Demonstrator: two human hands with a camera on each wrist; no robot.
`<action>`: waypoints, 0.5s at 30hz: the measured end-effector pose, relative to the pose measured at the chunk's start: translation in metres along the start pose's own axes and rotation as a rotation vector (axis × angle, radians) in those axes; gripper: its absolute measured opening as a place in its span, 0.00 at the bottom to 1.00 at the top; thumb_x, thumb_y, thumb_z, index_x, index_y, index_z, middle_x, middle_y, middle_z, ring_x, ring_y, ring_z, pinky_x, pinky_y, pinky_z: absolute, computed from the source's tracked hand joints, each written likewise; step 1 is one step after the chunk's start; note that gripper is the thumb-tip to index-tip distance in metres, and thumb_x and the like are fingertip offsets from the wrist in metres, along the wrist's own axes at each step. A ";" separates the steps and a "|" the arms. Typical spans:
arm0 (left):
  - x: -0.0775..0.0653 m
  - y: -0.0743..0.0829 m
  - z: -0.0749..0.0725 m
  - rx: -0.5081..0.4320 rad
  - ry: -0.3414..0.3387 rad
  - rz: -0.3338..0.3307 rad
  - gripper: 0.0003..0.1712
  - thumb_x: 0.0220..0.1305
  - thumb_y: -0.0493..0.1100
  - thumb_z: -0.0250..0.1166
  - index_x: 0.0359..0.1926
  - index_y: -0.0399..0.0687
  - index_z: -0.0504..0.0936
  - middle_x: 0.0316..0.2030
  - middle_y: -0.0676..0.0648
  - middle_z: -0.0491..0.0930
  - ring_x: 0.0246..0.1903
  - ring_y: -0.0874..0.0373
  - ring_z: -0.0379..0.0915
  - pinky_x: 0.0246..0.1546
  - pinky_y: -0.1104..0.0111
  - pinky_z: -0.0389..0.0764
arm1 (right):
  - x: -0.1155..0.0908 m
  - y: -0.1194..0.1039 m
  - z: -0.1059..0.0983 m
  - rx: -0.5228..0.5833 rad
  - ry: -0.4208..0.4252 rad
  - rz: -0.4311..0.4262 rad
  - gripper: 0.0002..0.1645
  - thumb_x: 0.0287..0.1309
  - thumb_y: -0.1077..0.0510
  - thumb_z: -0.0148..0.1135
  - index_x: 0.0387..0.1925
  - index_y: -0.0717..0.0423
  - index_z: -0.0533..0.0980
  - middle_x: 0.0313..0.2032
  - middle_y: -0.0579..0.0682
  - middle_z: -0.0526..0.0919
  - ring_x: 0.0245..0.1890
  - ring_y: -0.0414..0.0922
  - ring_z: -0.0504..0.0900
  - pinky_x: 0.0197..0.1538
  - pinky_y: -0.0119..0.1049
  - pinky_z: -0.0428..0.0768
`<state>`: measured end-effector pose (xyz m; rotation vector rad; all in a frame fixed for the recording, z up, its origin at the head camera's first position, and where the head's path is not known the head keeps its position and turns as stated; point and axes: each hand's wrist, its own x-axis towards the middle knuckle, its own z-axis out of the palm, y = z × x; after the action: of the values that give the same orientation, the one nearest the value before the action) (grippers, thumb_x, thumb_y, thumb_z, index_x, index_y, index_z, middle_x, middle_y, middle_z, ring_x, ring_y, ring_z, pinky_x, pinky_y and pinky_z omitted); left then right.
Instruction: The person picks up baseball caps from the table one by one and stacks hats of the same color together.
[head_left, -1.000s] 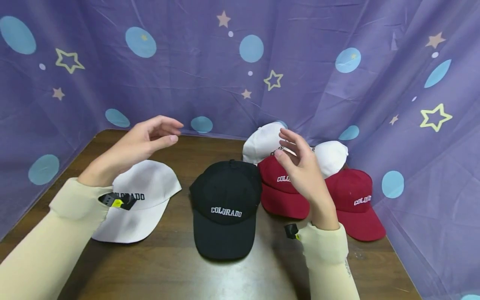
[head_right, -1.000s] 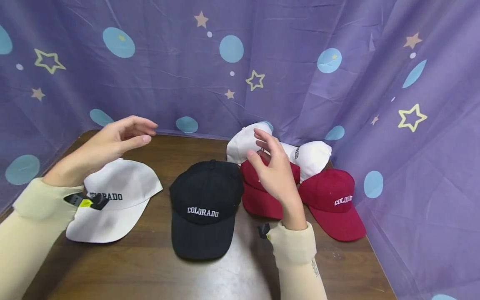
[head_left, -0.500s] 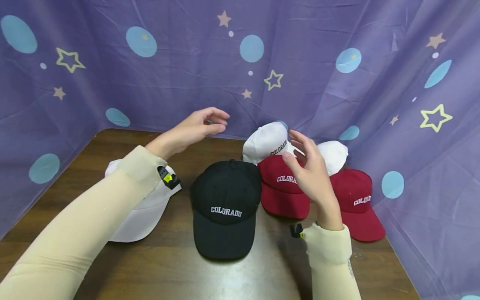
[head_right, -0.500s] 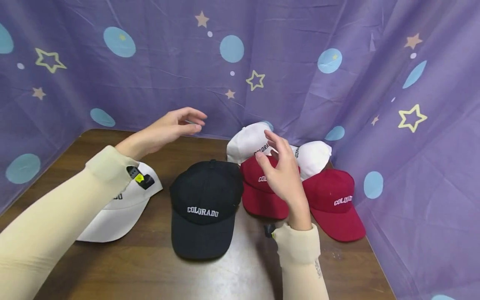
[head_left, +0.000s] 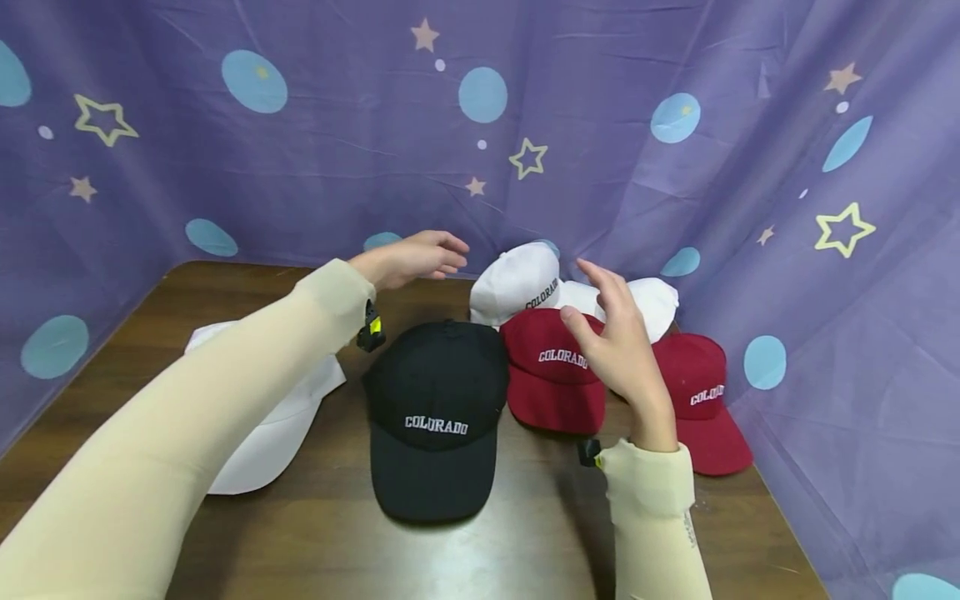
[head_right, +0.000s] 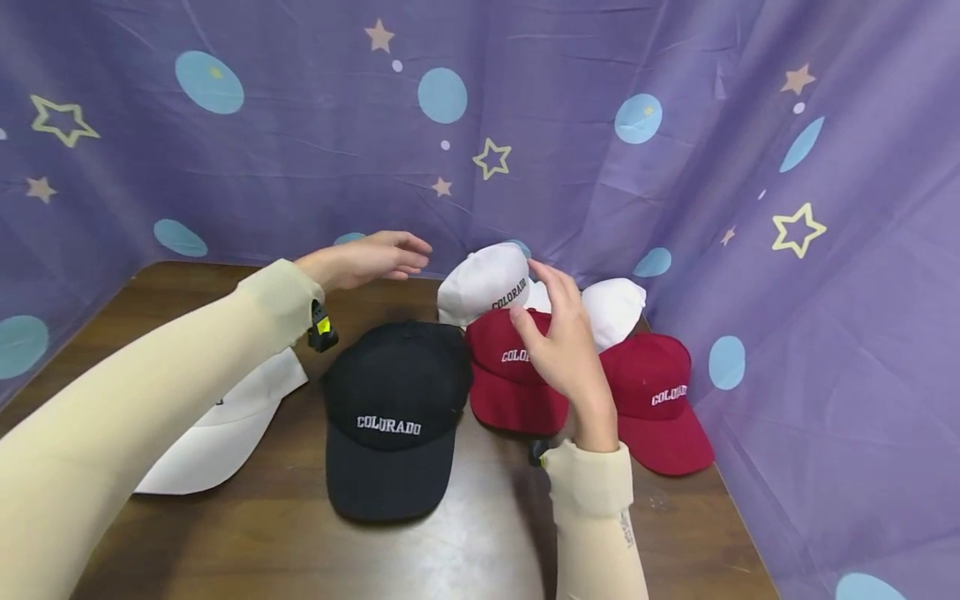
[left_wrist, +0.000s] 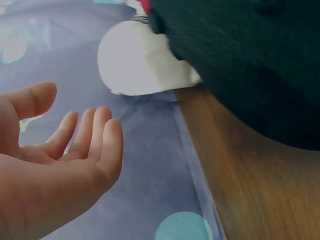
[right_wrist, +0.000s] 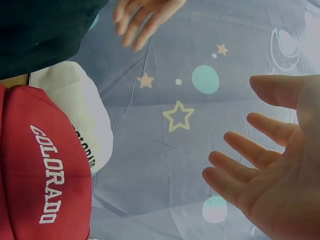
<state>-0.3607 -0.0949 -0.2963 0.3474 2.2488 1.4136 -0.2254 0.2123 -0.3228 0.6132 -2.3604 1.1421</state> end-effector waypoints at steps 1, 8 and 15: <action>0.004 -0.001 0.002 0.017 -0.007 -0.013 0.30 0.81 0.41 0.57 0.78 0.40 0.63 0.77 0.38 0.65 0.76 0.43 0.64 0.75 0.54 0.67 | 0.000 0.000 0.000 -0.002 0.002 0.002 0.37 0.70 0.63 0.65 0.77 0.56 0.67 0.72 0.56 0.71 0.73 0.53 0.69 0.73 0.57 0.69; 0.026 -0.005 0.013 0.109 -0.077 -0.085 0.34 0.81 0.43 0.57 0.79 0.35 0.58 0.76 0.36 0.63 0.77 0.40 0.59 0.77 0.52 0.63 | 0.000 0.001 -0.003 -0.005 0.006 0.009 0.37 0.69 0.63 0.66 0.77 0.55 0.68 0.72 0.57 0.72 0.72 0.51 0.70 0.72 0.57 0.70; 0.039 -0.004 0.023 0.117 -0.151 -0.124 0.39 0.81 0.43 0.56 0.82 0.31 0.50 0.81 0.35 0.51 0.81 0.39 0.49 0.80 0.51 0.57 | 0.001 0.000 -0.003 -0.001 0.012 0.008 0.37 0.69 0.64 0.66 0.77 0.55 0.68 0.72 0.55 0.72 0.72 0.50 0.70 0.72 0.57 0.71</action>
<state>-0.3825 -0.0612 -0.3175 0.3345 2.1943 1.1567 -0.2258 0.2150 -0.3205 0.5953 -2.3557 1.1454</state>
